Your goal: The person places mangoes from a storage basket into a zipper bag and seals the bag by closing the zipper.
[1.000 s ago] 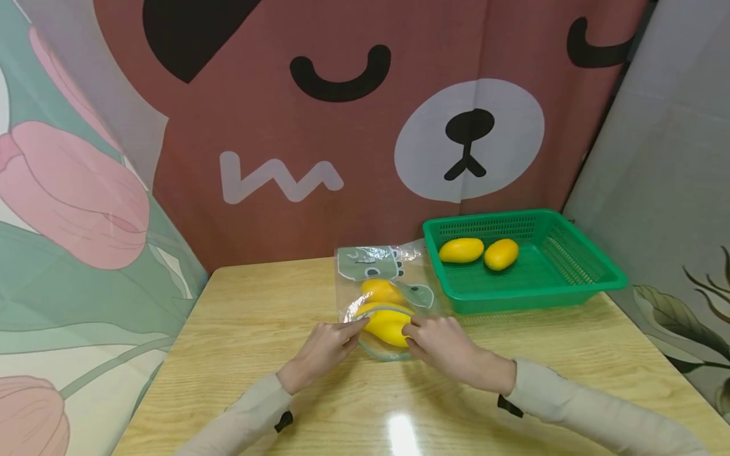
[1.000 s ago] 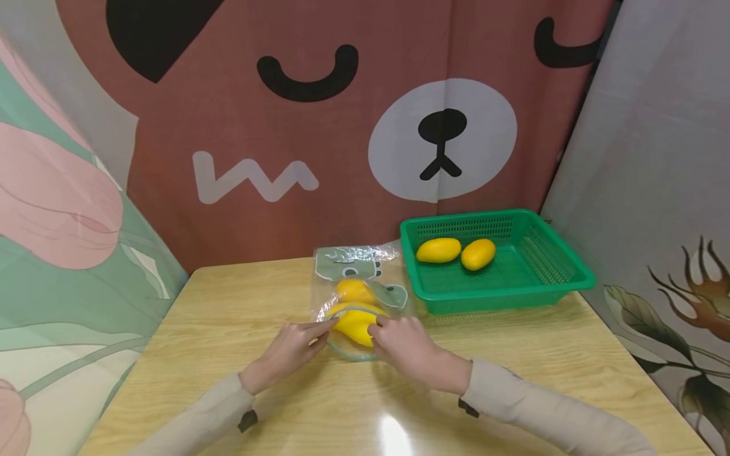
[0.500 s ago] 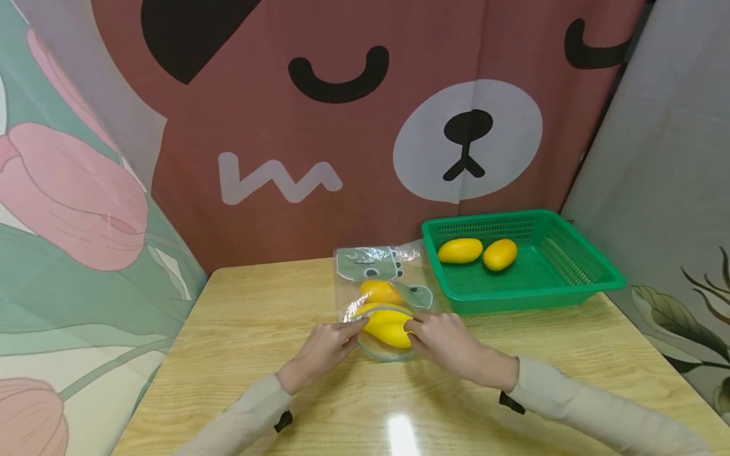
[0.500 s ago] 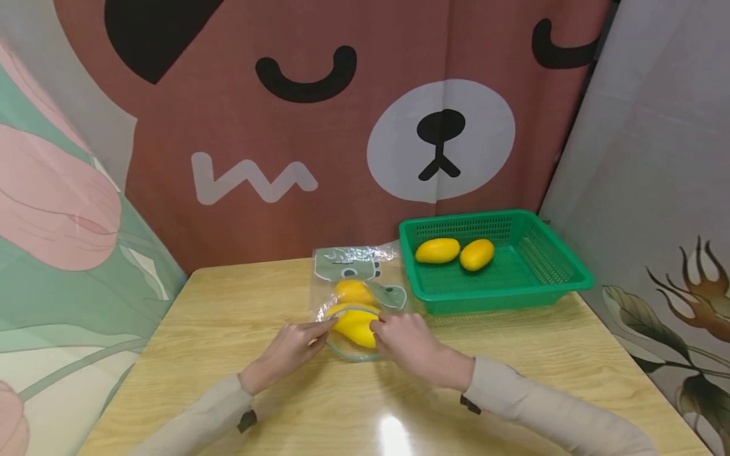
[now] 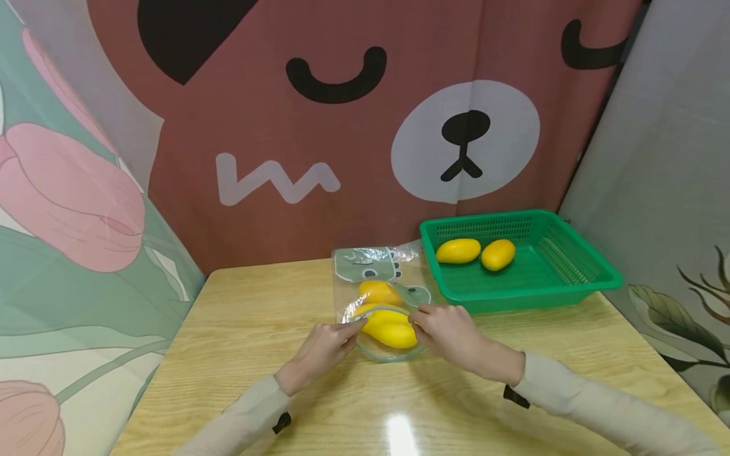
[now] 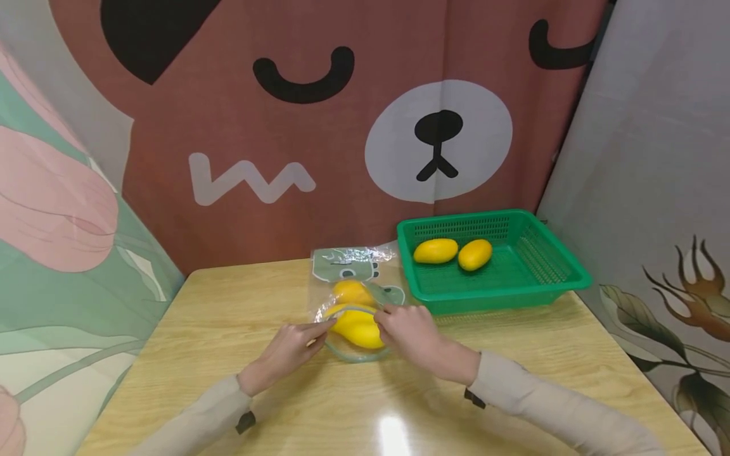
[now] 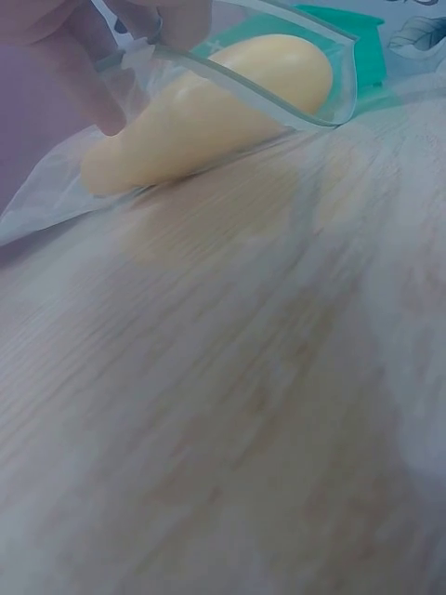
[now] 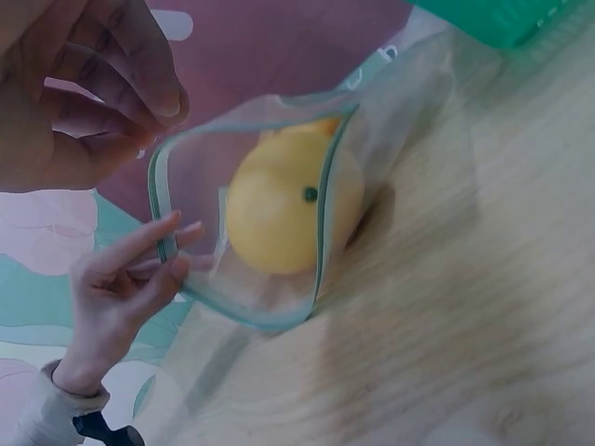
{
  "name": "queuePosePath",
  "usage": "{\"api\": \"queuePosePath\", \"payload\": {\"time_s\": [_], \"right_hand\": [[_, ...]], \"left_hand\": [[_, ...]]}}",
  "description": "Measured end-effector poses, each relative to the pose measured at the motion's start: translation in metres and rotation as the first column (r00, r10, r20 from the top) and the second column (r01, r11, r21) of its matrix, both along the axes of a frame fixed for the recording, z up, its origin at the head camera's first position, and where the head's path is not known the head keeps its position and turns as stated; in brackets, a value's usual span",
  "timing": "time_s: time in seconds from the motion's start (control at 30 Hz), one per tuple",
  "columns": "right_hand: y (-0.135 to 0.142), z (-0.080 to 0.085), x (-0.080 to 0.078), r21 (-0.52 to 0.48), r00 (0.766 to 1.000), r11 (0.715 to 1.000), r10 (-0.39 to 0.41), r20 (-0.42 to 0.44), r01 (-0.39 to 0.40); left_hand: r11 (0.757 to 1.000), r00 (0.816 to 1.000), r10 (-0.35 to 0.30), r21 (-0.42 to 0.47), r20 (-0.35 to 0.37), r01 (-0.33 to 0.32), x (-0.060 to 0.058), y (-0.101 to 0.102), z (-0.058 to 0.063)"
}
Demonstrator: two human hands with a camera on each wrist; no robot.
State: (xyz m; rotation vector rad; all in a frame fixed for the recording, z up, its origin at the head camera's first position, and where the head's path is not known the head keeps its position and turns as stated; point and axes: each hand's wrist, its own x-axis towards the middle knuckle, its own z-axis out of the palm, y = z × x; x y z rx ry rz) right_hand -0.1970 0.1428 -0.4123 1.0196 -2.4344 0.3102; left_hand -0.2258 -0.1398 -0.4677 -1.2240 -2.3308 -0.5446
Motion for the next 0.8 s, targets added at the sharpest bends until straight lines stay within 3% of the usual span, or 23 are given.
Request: {"api": "queuePosePath", "payload": {"time_s": [0.4,0.8], "right_hand": [[0.014,0.011,-0.015,-0.048,0.994,0.998,-0.054,-0.099,0.049],[0.026,0.011,-0.033,-0.074,0.991,0.993,-0.095,-0.098,0.088]], "left_hand": [[1.000,1.000,0.004,0.000,-0.019,-0.004,-0.002,0.000,0.000],[1.000,0.999,0.008,0.000,-0.048,-0.008,-0.001,0.000,-0.002]]}}
